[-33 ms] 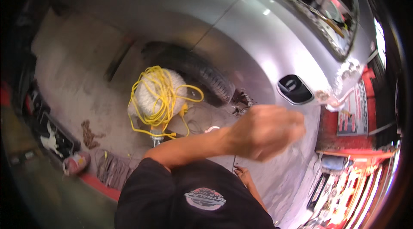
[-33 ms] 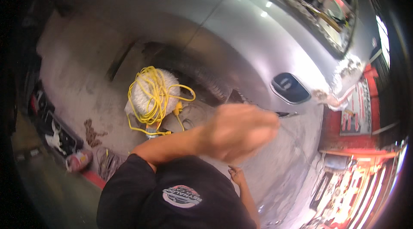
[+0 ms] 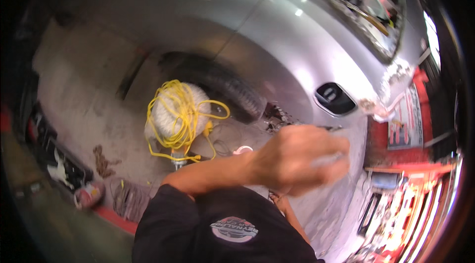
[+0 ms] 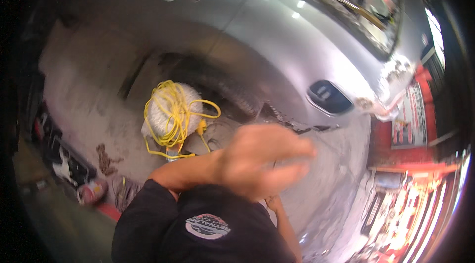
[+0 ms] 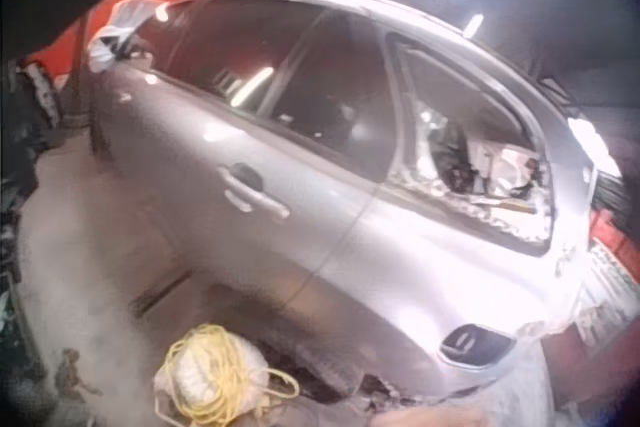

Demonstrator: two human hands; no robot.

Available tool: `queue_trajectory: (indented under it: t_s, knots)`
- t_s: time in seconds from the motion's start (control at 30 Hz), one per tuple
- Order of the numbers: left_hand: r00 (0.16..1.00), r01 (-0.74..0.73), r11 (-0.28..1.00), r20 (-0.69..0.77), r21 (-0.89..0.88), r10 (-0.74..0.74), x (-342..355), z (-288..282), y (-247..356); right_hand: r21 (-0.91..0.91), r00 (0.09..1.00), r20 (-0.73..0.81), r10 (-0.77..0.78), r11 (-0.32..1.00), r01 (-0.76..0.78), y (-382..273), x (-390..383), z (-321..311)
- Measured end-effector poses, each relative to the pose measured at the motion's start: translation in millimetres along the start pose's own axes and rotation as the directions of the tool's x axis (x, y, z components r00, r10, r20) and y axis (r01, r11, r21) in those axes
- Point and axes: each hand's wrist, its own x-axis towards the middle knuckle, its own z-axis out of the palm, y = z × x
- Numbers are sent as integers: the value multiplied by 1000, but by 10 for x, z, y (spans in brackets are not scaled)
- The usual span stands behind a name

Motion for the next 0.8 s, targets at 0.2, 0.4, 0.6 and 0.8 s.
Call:
queue_trajectory:
  t_s: [0.2,0.4,0.6,0.8]
  knots:
    - [951,-304,937,-112,-170,289,582,334,139,-161,991,-45,-126,980,117,172,196,90]
    - [948,-303,928,26,-216,316,608,759,82,-96,992,-117,-55,994,44,594,-64,329]
    - [974,-124,954,152,-272,170,638,1412,260,-44,973,-218,-73,997,65,1256,-282,549]
    - [847,415,909,381,-35,-372,41,2436,-208,163,960,-255,118,984,-77,1616,-574,298]
